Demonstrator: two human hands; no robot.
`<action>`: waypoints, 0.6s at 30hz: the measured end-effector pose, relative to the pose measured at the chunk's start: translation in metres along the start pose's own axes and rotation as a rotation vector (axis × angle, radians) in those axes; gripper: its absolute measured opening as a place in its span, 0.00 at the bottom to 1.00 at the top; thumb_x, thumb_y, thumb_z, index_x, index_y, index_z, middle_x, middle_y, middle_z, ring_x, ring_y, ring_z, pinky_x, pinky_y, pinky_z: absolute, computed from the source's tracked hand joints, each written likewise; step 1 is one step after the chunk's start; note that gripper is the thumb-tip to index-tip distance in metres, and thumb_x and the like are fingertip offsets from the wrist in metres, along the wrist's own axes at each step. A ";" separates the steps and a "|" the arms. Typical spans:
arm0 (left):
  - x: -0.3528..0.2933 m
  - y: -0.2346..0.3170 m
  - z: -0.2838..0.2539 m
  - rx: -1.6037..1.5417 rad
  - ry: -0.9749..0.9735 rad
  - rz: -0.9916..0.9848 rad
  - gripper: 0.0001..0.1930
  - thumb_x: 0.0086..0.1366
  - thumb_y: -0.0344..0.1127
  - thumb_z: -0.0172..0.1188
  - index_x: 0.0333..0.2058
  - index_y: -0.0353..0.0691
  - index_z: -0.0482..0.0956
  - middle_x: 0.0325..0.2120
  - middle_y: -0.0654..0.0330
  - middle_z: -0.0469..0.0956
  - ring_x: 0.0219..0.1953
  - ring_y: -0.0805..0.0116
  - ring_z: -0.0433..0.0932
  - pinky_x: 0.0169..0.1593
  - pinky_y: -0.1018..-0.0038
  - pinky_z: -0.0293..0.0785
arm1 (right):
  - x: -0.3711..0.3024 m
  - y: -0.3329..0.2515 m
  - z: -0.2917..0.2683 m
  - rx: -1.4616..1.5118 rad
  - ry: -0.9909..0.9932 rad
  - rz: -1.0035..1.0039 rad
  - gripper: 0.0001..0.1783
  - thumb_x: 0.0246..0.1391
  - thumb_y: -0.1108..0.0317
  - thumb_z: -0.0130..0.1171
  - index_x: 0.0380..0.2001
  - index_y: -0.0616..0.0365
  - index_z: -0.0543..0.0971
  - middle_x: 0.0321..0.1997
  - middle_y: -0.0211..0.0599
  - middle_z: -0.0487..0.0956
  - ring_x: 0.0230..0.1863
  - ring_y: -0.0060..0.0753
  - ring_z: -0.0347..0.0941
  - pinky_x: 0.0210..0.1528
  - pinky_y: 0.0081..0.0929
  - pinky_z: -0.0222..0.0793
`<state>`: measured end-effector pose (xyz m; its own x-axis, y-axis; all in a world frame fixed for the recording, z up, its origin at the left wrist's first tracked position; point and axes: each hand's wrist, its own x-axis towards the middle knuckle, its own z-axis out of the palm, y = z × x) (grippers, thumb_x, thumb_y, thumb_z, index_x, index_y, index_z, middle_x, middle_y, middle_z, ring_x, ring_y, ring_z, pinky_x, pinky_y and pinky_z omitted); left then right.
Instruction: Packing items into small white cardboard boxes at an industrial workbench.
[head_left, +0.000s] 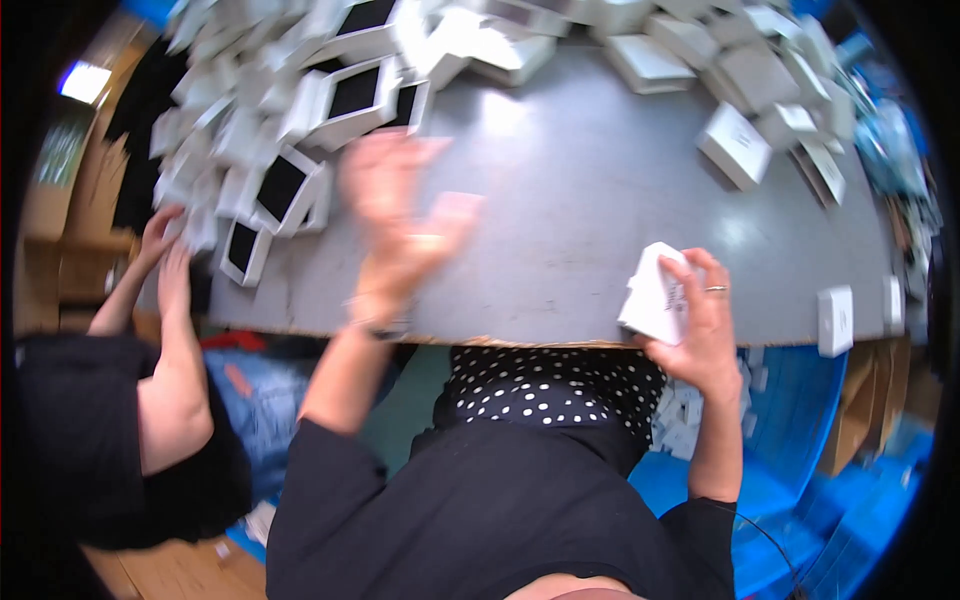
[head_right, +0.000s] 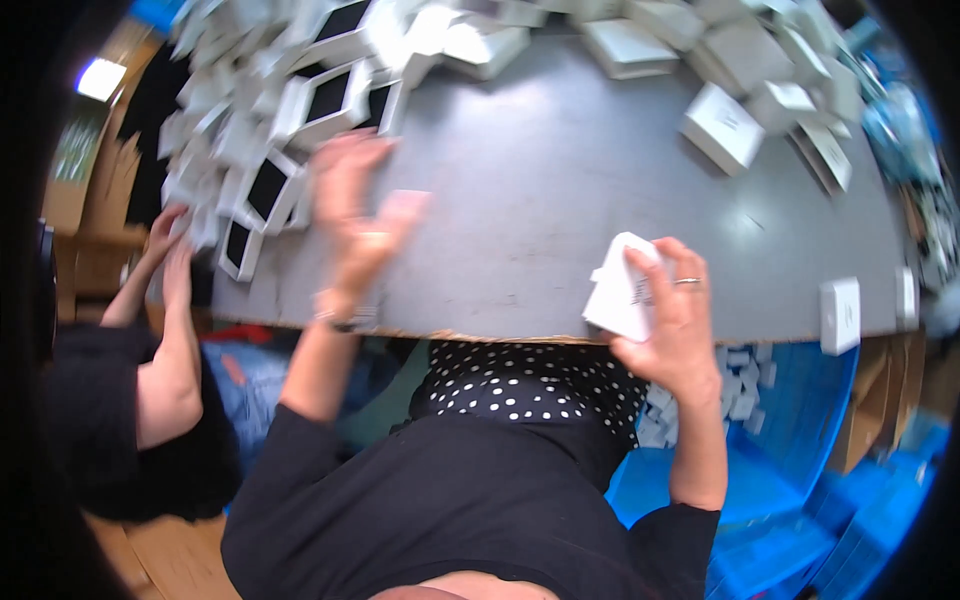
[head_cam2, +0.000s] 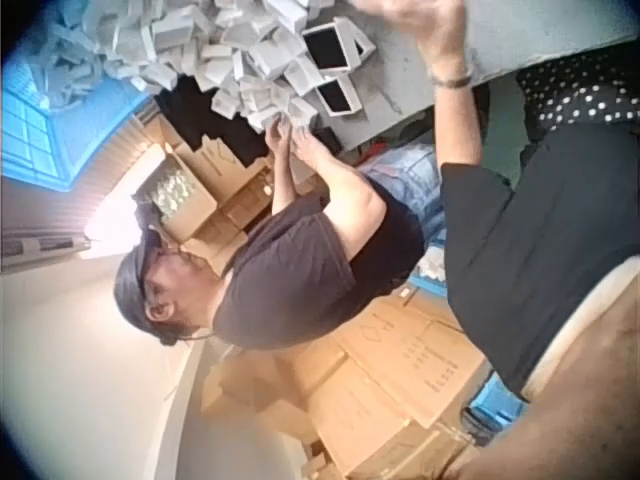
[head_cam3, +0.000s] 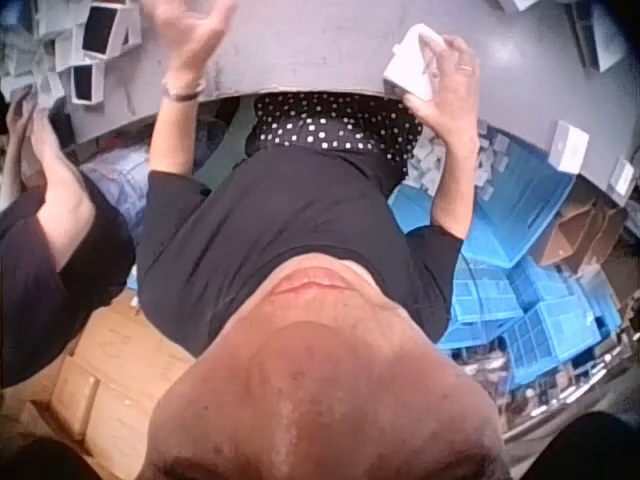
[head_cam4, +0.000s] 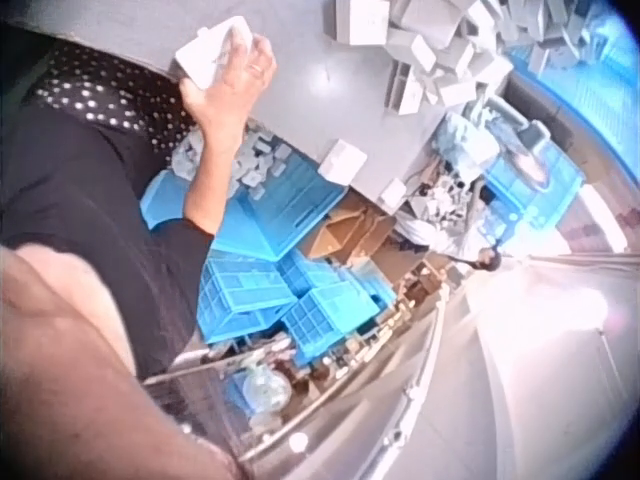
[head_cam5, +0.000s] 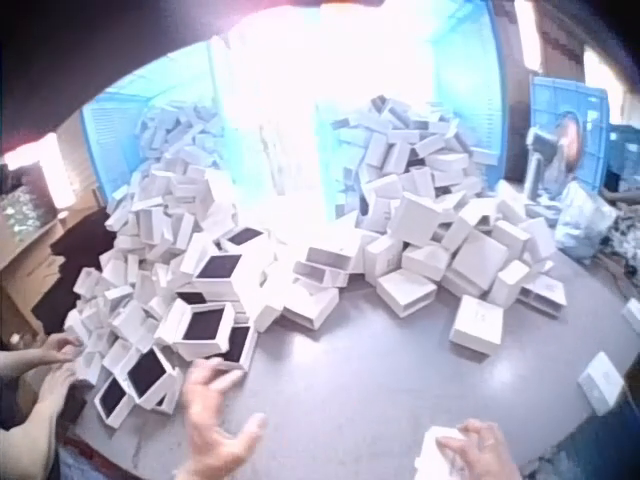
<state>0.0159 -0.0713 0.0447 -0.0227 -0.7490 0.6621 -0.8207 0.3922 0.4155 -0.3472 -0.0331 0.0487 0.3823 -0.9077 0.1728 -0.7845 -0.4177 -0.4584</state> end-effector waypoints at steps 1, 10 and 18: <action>0.002 -0.016 -0.028 0.405 0.049 -0.012 0.28 0.53 0.44 0.73 0.53 0.45 0.80 0.55 0.50 0.74 0.63 0.47 0.66 0.67 0.54 0.61 | -0.013 0.021 -0.012 -0.083 0.030 0.102 0.49 0.25 0.62 0.75 0.59 0.50 0.72 0.62 0.51 0.67 0.64 0.59 0.62 0.65 0.52 0.61; -0.002 -0.126 -0.114 0.613 -0.376 -0.410 0.44 0.51 0.48 0.73 0.66 0.44 0.66 0.59 0.42 0.69 0.63 0.43 0.67 0.67 0.54 0.62 | 0.109 0.135 -0.052 -0.461 0.382 0.080 0.42 0.49 0.45 0.70 0.65 0.46 0.71 0.73 0.54 0.63 0.75 0.53 0.55 0.74 0.43 0.56; -0.050 0.023 -0.031 0.329 -0.450 -0.151 0.42 0.47 0.46 0.71 0.63 0.41 0.70 0.57 0.46 0.70 0.61 0.47 0.66 0.65 0.55 0.60 | 0.091 0.110 -0.006 -0.165 0.115 -0.186 0.40 0.35 0.48 0.75 0.56 0.44 0.77 0.67 0.53 0.67 0.71 0.62 0.59 0.69 0.52 0.60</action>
<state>0.0161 -0.0083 0.0400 -0.0728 -0.9656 0.2498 -0.9665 0.1302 0.2214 -0.4013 -0.1619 0.0194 0.4765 -0.8095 0.3429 -0.7786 -0.5697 -0.2630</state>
